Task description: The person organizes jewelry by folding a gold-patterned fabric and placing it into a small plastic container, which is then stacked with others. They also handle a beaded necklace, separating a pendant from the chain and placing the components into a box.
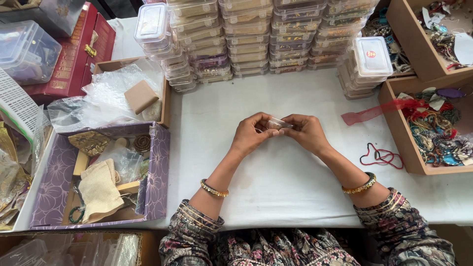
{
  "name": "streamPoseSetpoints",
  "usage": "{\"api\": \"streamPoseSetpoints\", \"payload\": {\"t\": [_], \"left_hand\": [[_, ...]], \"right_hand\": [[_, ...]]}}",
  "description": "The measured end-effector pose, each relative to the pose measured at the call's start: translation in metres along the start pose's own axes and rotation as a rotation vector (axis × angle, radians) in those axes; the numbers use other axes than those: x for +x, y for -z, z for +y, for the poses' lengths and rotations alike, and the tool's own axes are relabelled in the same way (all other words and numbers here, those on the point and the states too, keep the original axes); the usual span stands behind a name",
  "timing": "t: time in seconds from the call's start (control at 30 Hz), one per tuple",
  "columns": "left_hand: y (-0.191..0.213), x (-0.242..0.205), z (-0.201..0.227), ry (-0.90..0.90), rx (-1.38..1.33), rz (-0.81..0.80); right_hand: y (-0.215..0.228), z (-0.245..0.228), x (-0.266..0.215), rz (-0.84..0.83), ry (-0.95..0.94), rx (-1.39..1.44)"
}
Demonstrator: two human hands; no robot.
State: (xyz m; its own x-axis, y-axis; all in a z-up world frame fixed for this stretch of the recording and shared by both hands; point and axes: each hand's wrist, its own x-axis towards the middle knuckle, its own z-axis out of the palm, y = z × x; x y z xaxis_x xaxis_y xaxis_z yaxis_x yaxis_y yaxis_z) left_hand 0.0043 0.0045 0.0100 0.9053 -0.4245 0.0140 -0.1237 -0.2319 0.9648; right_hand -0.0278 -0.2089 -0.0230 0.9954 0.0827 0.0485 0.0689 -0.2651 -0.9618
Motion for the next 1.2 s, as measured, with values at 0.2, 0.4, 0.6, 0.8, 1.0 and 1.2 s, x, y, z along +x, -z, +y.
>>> {"api": "streamPoseSetpoints", "payload": {"t": [0.2,0.4,0.6,0.8,1.0,1.2], "left_hand": [[-0.004,0.001,-0.017,0.013,-0.025,0.038],[-0.005,0.0,-0.007,-0.103,-0.225,-0.003],[-0.007,0.003,-0.018,-0.108,-0.25,-0.004],[-0.005,-0.001,-0.009,-0.246,-0.138,0.039],[-0.008,0.001,-0.016,-0.296,-0.221,0.017],[-0.008,-0.001,-0.016,-0.324,-0.294,0.007]], "right_hand": [[-0.004,-0.024,-0.003,-0.051,-0.06,0.009],[-0.006,-0.018,-0.003,-0.064,-0.048,0.067],[-0.002,-0.014,-0.004,-0.106,-0.088,0.12],[-0.007,-0.016,-0.003,-0.116,-0.065,0.125],[-0.008,-0.01,-0.009,-0.036,0.045,-0.03],[-0.008,-0.006,-0.01,-0.01,-0.004,0.058]]}}
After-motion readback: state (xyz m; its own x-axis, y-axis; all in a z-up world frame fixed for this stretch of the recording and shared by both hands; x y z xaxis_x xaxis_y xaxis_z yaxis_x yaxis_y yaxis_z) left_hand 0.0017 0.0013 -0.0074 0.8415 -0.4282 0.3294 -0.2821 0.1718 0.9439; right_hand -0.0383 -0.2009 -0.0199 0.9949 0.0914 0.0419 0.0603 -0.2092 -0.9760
